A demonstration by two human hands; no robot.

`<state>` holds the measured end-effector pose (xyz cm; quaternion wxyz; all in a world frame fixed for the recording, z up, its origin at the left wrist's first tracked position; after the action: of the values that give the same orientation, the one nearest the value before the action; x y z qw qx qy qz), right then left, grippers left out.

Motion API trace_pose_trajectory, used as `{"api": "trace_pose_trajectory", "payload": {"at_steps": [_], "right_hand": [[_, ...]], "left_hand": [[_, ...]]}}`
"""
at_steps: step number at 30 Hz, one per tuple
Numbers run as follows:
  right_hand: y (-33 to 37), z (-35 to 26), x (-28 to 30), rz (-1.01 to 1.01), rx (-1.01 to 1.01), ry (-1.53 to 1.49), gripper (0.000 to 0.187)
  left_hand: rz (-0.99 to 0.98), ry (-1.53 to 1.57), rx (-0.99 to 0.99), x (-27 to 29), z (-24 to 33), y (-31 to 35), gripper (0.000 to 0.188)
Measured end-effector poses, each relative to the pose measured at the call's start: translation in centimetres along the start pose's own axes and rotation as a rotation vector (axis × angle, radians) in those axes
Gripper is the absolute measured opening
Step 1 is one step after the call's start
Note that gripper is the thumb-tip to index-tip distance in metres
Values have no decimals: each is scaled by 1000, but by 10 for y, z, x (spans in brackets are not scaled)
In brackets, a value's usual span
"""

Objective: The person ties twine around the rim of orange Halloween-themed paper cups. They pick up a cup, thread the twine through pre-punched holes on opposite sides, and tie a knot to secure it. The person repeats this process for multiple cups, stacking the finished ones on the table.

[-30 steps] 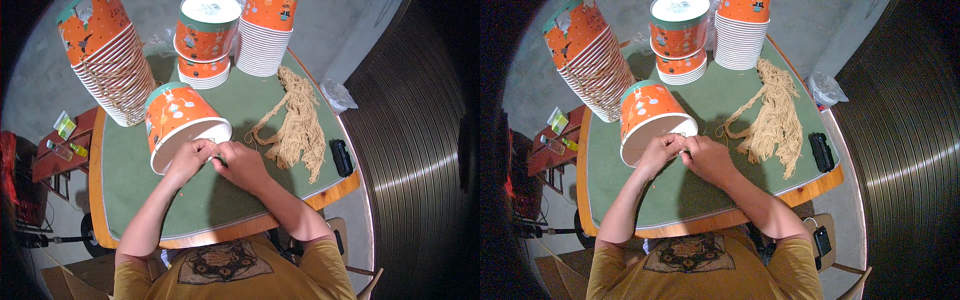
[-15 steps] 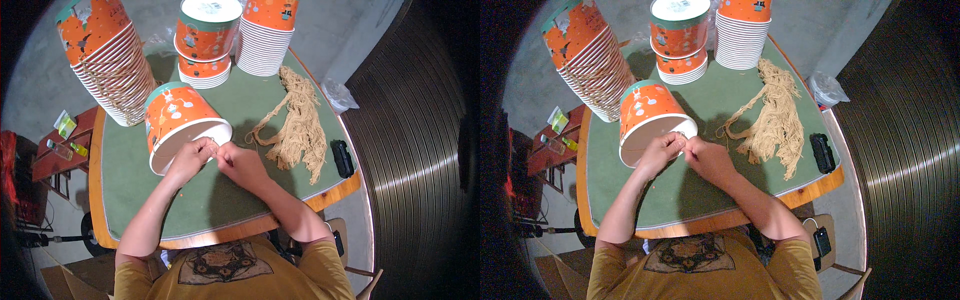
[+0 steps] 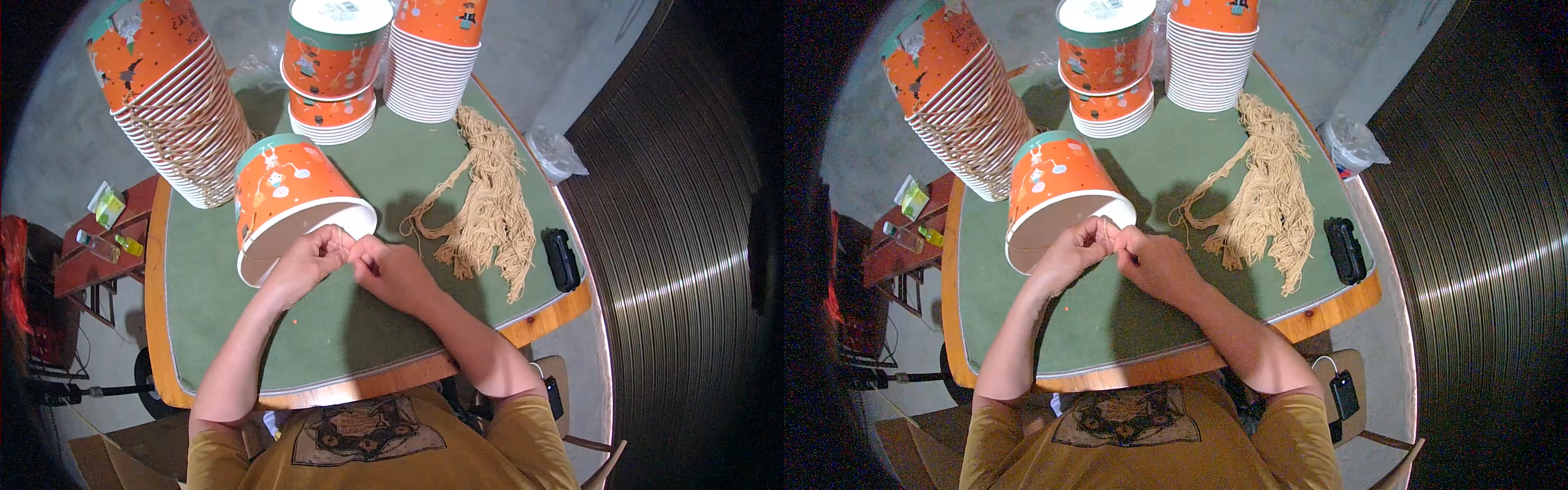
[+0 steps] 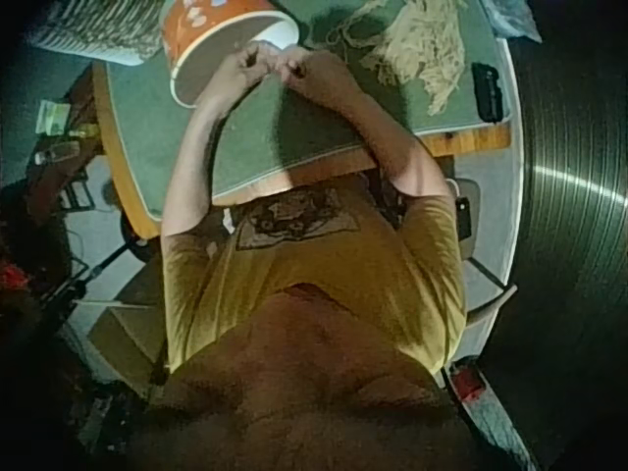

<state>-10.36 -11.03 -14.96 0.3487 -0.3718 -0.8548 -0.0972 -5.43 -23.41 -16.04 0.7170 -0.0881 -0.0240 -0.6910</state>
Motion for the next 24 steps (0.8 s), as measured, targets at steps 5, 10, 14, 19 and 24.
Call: {"api": "trace_pose_trajectory", "payload": {"at_steps": [5, 10, 14, 19, 24], "right_hand": [[-3, -3, 3, 75, -59, 153, 14], [-3, -1, 4, 68, -54, 123, 17], [1, -10, 4, 10, -36, 124, 21], [3, -15, 2, 86, 23, 236, 24], [2, -13, -7, 193, 72, 353, 17]], "left_hand": [[105, -48, -104, 2, -17, -2, 5], [81, -142, -8, -1, -9, -2, 14], [128, -77, -68, 2, -15, 0, 6], [125, -5, -65, 1, -7, -2, 2], [118, -18, -56, 6, -18, 0, 5]]}}
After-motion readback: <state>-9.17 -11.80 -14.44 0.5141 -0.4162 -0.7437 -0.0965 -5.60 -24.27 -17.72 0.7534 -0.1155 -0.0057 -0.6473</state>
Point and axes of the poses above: each hand's wrist, its own y-axis away from the middle knuckle, its own x-axis out of the back of the hand, z = x × y, the point moved 7 cm from there along -y, towards the middle knuckle, and after that the axes turned 11 degrees about -x, right-handed, at the moved point
